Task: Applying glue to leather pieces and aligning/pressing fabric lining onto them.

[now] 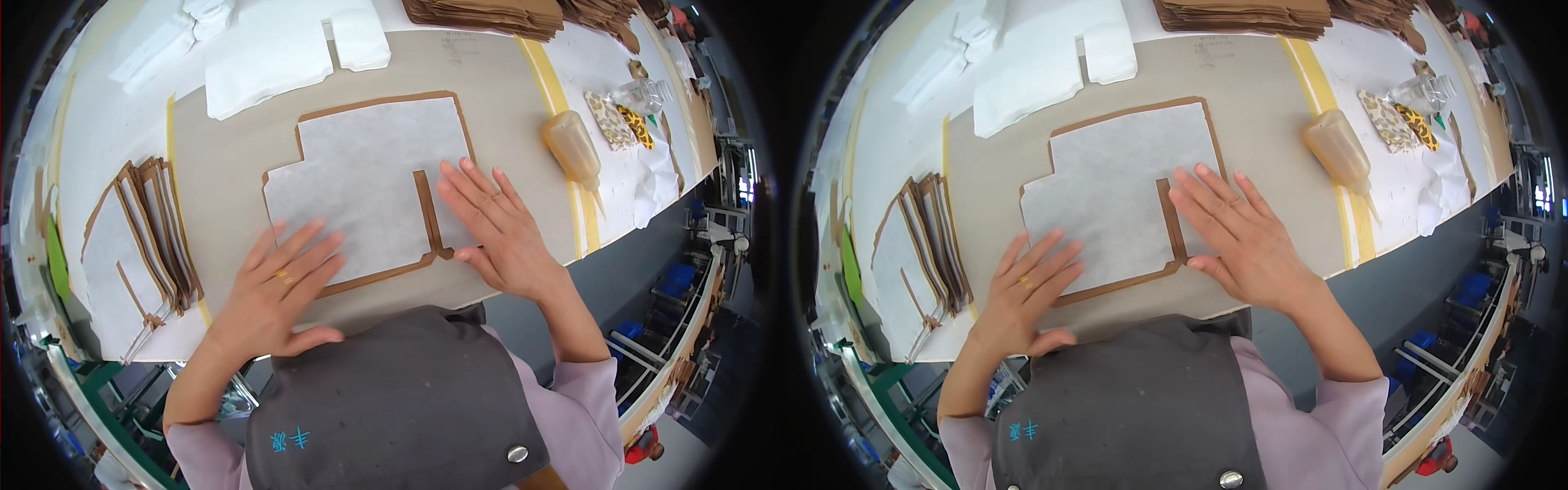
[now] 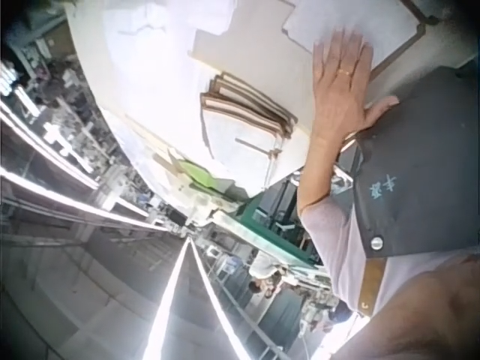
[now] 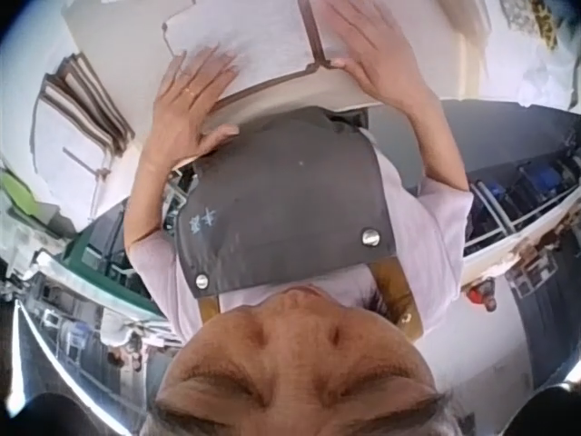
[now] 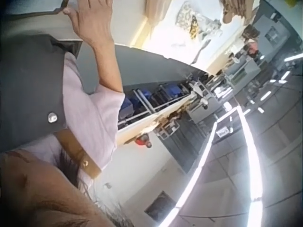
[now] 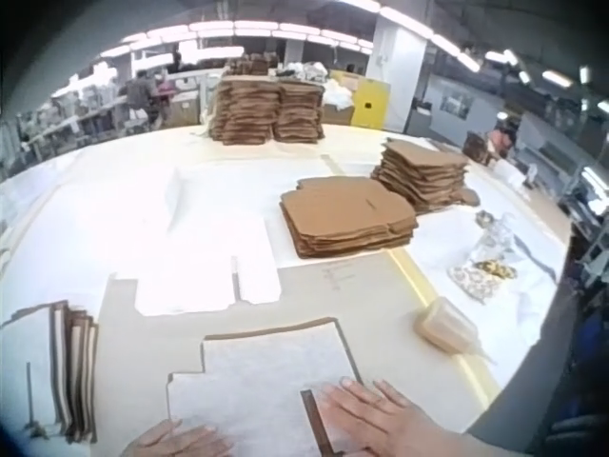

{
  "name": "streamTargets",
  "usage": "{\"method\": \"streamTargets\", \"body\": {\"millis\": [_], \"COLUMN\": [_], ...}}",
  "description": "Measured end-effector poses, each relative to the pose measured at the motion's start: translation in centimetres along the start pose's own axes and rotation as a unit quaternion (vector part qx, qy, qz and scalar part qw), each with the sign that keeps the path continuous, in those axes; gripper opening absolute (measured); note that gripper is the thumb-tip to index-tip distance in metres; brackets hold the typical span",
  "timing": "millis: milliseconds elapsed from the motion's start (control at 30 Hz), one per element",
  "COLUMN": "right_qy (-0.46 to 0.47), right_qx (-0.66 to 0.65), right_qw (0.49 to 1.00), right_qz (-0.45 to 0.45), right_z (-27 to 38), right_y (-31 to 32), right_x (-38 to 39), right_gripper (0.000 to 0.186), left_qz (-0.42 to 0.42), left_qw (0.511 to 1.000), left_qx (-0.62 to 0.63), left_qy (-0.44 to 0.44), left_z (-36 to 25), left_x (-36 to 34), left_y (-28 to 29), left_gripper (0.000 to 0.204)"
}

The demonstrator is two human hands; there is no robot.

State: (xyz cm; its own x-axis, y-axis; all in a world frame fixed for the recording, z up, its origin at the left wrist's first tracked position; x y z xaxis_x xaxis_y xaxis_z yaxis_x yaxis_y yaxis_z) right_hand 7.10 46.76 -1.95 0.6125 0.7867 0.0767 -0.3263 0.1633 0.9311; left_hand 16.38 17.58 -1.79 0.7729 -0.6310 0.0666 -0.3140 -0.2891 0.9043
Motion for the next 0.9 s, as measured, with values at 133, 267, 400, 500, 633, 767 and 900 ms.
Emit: {"method": "streamTargets", "body": {"millis": [133,267,400,500,633,767,900], "right_qy": [-0.041,-0.057,-0.052,0.016,0.094,0.134,-0.025], "right_qx": [-0.002,0.038,0.014,0.054,-0.095,-0.13,-0.143], "right_qw": [0.999,0.997,0.998,0.995,0.986,0.982,0.979], "right_qz": [0.008,0.035,0.044,0.079,0.096,-0.017,-0.143], "right_z": [-1.7,-2.3,-2.7,-2.6,-2.8,-5.2,-6.1], "right_y": [-1.2,-1.7,-1.7,-1.5,-1.1,-0.6,-0.6], "right_x": [0.4,0.7,0.7,1.6,2.5,-2.2,-9.1], "right_gripper": [0.074,0.075,0.071,0.063,0.043,0.036,0.038], "left_qz": [0.013,0.083,0.103,0.113,0.123,-0.059,-0.24], "left_qw": [0.997,0.991,0.986,0.985,0.98,0.964,0.963], "left_qx": [0.011,0.005,0.001,-0.002,0.084,0.257,0.043], "left_qy": [-0.072,-0.107,-0.127,-0.134,-0.129,-0.023,0.115], "left_z": [-0.4,0.9,0.7,0.4,-0.4,3.7,6.4], "left_x": [-7.6,-8.2,-7.1,-6.5,-4.9,-5.9,-10.6], "left_y": [-0.9,-2.3,-1.6,-1.5,-1.4,-1.2,0.3], "left_gripper": [0.077,0.074,0.065,0.061,0.049,0.034,0.032]}}
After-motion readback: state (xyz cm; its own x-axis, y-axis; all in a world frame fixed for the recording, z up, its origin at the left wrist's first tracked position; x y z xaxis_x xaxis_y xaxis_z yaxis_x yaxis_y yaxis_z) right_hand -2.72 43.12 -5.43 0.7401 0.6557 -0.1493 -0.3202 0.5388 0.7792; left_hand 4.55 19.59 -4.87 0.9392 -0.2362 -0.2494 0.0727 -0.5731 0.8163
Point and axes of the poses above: each hand's wrist, its own x-axis away from the middle knuckle, its own y-axis out of the back of the hand, z = x × y, the point moved 2 cm from there along -x, towards the middle knuckle, and after that the axes turned 4 degrees about z, right-handed, at the moved point
